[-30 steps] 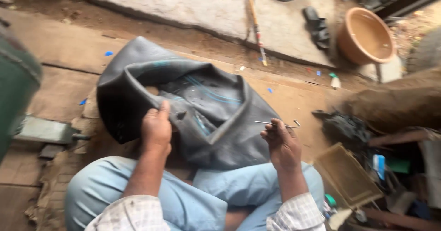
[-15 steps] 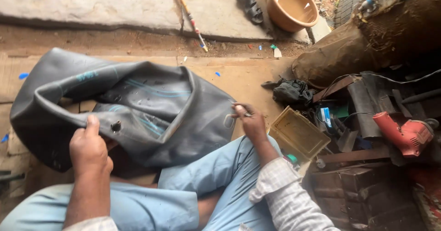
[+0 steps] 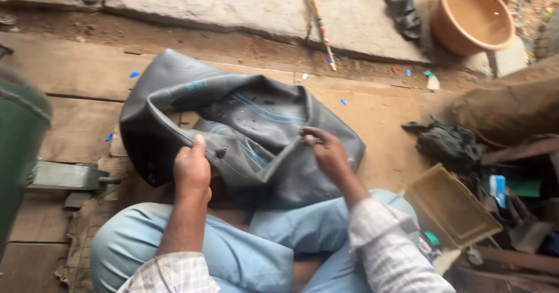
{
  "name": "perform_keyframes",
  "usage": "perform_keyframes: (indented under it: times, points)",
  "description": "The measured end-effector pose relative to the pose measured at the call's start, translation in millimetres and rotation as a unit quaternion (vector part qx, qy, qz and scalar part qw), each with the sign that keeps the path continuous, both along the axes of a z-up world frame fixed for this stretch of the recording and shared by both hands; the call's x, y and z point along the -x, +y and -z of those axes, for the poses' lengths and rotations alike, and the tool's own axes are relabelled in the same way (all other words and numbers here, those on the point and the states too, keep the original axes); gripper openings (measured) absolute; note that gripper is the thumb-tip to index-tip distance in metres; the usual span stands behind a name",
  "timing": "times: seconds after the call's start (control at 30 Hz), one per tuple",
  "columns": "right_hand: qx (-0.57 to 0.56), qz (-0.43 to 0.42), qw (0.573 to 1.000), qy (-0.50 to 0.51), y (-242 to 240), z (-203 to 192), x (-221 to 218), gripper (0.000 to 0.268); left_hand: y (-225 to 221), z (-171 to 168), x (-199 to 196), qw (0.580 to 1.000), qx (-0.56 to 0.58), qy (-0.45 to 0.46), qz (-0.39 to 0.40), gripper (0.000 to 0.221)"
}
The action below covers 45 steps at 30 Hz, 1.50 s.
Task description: The person sits on the ground repairing a rubber tire inner tube. They mark the tube with chalk, rub and prepare the marked area, reach into a small parts box for repair supplies, and press a patch onto the tube while holding it steady.
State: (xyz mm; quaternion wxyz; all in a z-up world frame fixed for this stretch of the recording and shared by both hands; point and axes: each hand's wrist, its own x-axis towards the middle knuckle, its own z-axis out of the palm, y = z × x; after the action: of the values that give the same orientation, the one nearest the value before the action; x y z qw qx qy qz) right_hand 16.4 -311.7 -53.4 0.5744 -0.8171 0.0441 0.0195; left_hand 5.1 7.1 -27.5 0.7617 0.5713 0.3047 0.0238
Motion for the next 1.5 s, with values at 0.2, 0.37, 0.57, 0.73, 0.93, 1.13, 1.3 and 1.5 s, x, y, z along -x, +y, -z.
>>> perform_keyframes:
  times: [0.2, 0.37, 0.57, 0.73, 0.93, 1.13, 1.3, 1.5]
  points:
    - [0.001, -0.027, 0.999, 0.047, 78.3, 27.3, -32.2, 0.027, 24.1, -35.1, 1.5, 0.994, -0.042, 0.090, 0.053, 0.046]
    - [0.067, -0.092, 0.991, 0.065, 97.2, 34.1, -39.0, 0.047, 44.5, -30.4, -4.3, 0.960, -0.258, -0.013, -0.111, 0.063]
    - [-0.066, 0.030, 0.986, 0.147, 97.7, 56.5, -59.3, 0.041, 35.0, -38.1, -6.3, 0.974, -0.161, -0.087, -0.137, 0.064]
    - [0.113, 0.010, 0.981, 0.157, 103.1, 62.4, -71.8, 0.027, 34.1, -40.5, -7.1, 0.978, -0.135, -0.081, -0.137, 0.059]
    - [0.311, -0.009, 0.926, 0.211, 126.3, 44.3, -72.4, 0.027, 30.7, -46.6, -7.4, 0.983, -0.122, -0.065, -0.123, 0.058]
    - [0.354, -0.013, 0.916, 0.189, 136.5, 54.1, -77.2, 0.030, 30.1, -43.5, -8.0, 0.980, -0.141, -0.065, -0.124, 0.055]
    - [0.340, -0.011, 0.913, 0.226, 143.6, 49.7, -76.4, 0.030, 31.2, -49.3, -8.1, 0.982, -0.132, -0.054, -0.126, 0.055]
    - [0.326, -0.029, 0.911, 0.250, 144.8, 48.6, -79.6, 0.033, 30.4, -51.4, -9.4, 0.984, -0.129, -0.043, -0.115, 0.055]
